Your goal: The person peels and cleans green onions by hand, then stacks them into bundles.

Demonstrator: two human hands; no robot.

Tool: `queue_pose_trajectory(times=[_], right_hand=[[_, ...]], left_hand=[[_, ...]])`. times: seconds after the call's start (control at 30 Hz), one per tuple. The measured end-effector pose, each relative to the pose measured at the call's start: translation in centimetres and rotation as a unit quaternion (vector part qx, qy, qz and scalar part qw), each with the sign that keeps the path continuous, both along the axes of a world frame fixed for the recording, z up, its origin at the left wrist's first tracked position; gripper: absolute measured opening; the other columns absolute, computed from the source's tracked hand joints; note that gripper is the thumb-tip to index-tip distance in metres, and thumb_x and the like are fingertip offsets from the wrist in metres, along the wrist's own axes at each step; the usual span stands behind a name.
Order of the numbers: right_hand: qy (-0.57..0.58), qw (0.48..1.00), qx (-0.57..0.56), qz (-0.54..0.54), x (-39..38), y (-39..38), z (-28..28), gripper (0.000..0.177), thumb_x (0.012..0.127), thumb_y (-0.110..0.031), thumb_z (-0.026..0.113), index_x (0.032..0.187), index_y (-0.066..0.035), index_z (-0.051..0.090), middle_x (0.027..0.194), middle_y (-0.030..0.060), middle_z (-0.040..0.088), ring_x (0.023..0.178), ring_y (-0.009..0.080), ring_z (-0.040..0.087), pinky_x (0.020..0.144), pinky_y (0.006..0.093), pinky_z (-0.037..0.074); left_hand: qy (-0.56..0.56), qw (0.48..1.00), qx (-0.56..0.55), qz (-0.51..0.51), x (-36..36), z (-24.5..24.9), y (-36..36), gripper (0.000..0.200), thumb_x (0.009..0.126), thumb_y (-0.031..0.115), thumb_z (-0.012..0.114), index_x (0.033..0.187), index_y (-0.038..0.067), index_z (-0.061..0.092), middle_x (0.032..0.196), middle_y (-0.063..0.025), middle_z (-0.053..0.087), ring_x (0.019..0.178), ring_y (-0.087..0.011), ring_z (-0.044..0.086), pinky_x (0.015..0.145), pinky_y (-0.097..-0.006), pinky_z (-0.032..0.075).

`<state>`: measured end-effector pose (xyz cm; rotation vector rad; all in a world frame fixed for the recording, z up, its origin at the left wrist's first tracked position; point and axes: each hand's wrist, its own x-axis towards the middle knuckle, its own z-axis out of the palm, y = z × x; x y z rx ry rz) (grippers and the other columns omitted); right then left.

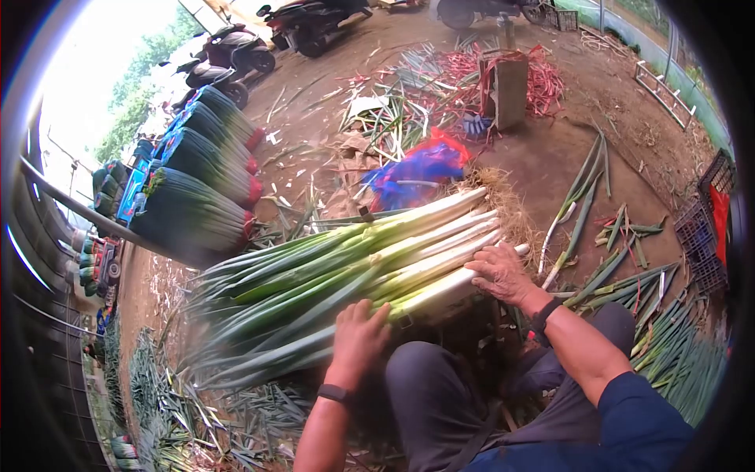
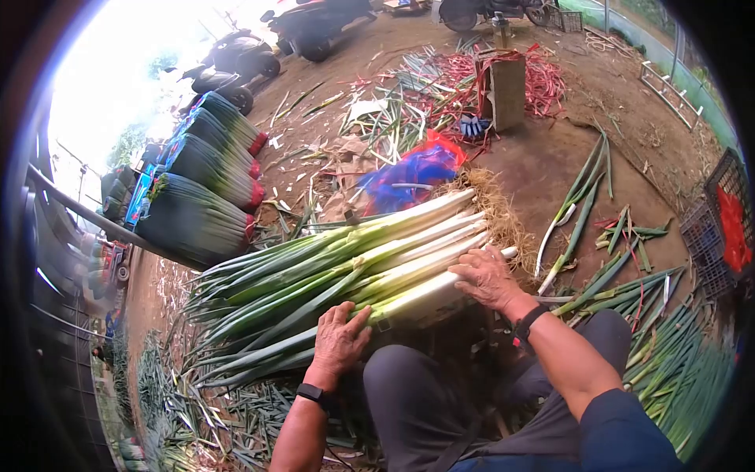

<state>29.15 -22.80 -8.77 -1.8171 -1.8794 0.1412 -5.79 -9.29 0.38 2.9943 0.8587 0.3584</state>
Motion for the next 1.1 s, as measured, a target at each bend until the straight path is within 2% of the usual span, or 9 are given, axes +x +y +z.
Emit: queue_pose_trajectory(times=[0.1, 0.2, 0.33, 0.43, 0.5, 0.67, 0.8, 0.97, 1.1], right_hand=[[0.018, 1.0, 0.002, -0.015, 0.0, 0.4, -0.3, 0.04, 0.093, -0.039, 0.07, 0.13, -0.025, 0.067, 0.125, 0.0041, 0.063, 0.131, 0.026, 0.052, 0.117, 0.0524, 0.026], [0.04, 0.999, -0.007, -0.012, 0.2, 0.5, -0.4, 0.037, 0.093, -0.04, 0.07, 0.126, -0.025, 0.07, 0.121, 0.0031, 0.063, 0.127, 0.0245, 0.053, 0.117, 0.051, 0.024], [0.065, 0.997, -0.029, -0.016, 0.4, 0.6, -0.1, 0.037, 0.093, -0.042, 0.07, 0.125, -0.025, 0.071, 0.121, 0.0033, 0.064, 0.127, 0.0239, 0.053, 0.117, 0.0497, 0.024], [0.069, 0.997, -0.021, -0.009, 0.5, 0.4, -0.4, 0.037, 0.093, -0.043, 0.069, 0.125, -0.024, 0.071, 0.121, 0.0042, 0.064, 0.127, 0.0243, 0.054, 0.117, 0.0497, 0.024], [0.071, 0.997, -0.019, -0.008, 0.6, 0.6, -0.5, 0.037, 0.094, -0.044, 0.068, 0.126, -0.024, 0.071, 0.122, 0.0046, 0.064, 0.127, 0.0247, 0.054, 0.118, 0.0498, 0.024], [0.03, 0.999, 0.018, -0.017, 0.2, 0.5, -2.1, 0.038, 0.094, -0.041, 0.069, 0.126, -0.023, 0.069, 0.126, 0.0063, 0.063, 0.128, 0.0273, 0.053, 0.115, 0.0515, 0.03], [0.011, 1.0, 0.011, -0.027, -0.4, 0.2, -1.1, 0.035, 0.094, -0.042, 0.068, 0.123, -0.022, 0.068, 0.127, 0.0081, 0.062, 0.13, 0.0278, 0.052, 0.113, 0.0521, 0.032], [-0.004, 0.999, 0.033, -0.024, -0.5, 0.1, -1.8, 0.035, 0.097, -0.044, 0.062, 0.125, -0.022, 0.067, 0.133, 0.0086, 0.059, 0.134, 0.0279, 0.05, 0.115, 0.0516, 0.03], [0.031, 0.999, -0.033, -0.005, 0.4, -0.4, -1.1, 0.042, 0.098, -0.044, 0.062, 0.133, -0.021, 0.065, 0.138, 0.0111, 0.057, 0.141, 0.0302, 0.044, 0.119, 0.0533, 0.027]], left_hand=[[0.012, 0.99, -0.131, 0.057, 0.7, 0.4, 1.3, 0.04, 0.091, 0.05, 0.067, 0.111, 0.017, 0.078, 0.115, -0.0142, 0.066, 0.11, -0.0333, 0.06, 0.098, -0.048, 0.042], [0.168, 0.962, -0.11, 0.183, 5.5, 2.3, 0.7, 0.05, 0.087, 0.06, 0.068, 0.102, 0.013, 0.079, 0.11, -0.0162, 0.067, 0.107, -0.0337, 0.061, 0.097, -0.0492, 0.042], [0.165, 0.963, -0.139, 0.165, 6.2, 1.3, 1.8, 0.058, 0.083, 0.066, 0.068, 0.098, 0.012, 0.08, 0.111, -0.016, 0.067, 0.113, -0.0339, 0.06, 0.102, -0.0493, 0.042], [0.161, 0.967, -0.188, 0.056, 3.9, 4.7, 2.1, 0.042, 0.084, 0.048, 0.076, 0.113, 0.017, 0.078, 0.12, -0.0113, 0.066, 0.119, -0.0328, 0.059, 0.106, -0.0466, 0.043], [0.096, 0.968, -0.231, 0.017, 1.5, 2.0, 3.0, 0.04, 0.087, 0.026, 0.078, 0.126, 0.021, 0.073, 0.126, -0.0083, 0.064, 0.121, -0.0328, 0.058, 0.106, -0.0446, 0.044], [0.04, 0.993, -0.112, 0.01, 0.7, -0.5, 1.1, 0.035, 0.095, 0.028, 0.066, 0.129, 0.021, 0.071, 0.126, -0.0098, 0.062, 0.118, -0.0336, 0.055, 0.103, -0.0469, 0.042], [0.02, 0.999, -0.033, -0.018, 0.5, -1.8, 0.4, 0.043, 0.088, 0.027, 0.071, 0.13, 0.018, 0.068, 0.126, -0.0112, 0.059, 0.115, -0.0349, 0.054, 0.103, -0.0493, 0.039], [0.006, 0.998, 0.059, -0.015, 0.6, -2.9, -0.4, 0.043, 0.086, 0.019, 0.071, 0.128, 0.016, 0.067, 0.136, -0.0108, 0.059, 0.132, -0.0361, 0.052, 0.116, -0.0525, 0.034], [0.012, 1.0, 0.01, -0.022, 0.6, -3.0, -0.1, 0.04, 0.085, 0.014, 0.069, 0.125, 0.014, 0.067, 0.132, -0.0084, 0.065, 0.133, -0.0328, 0.056, 0.119, -0.0537, 0.033]])
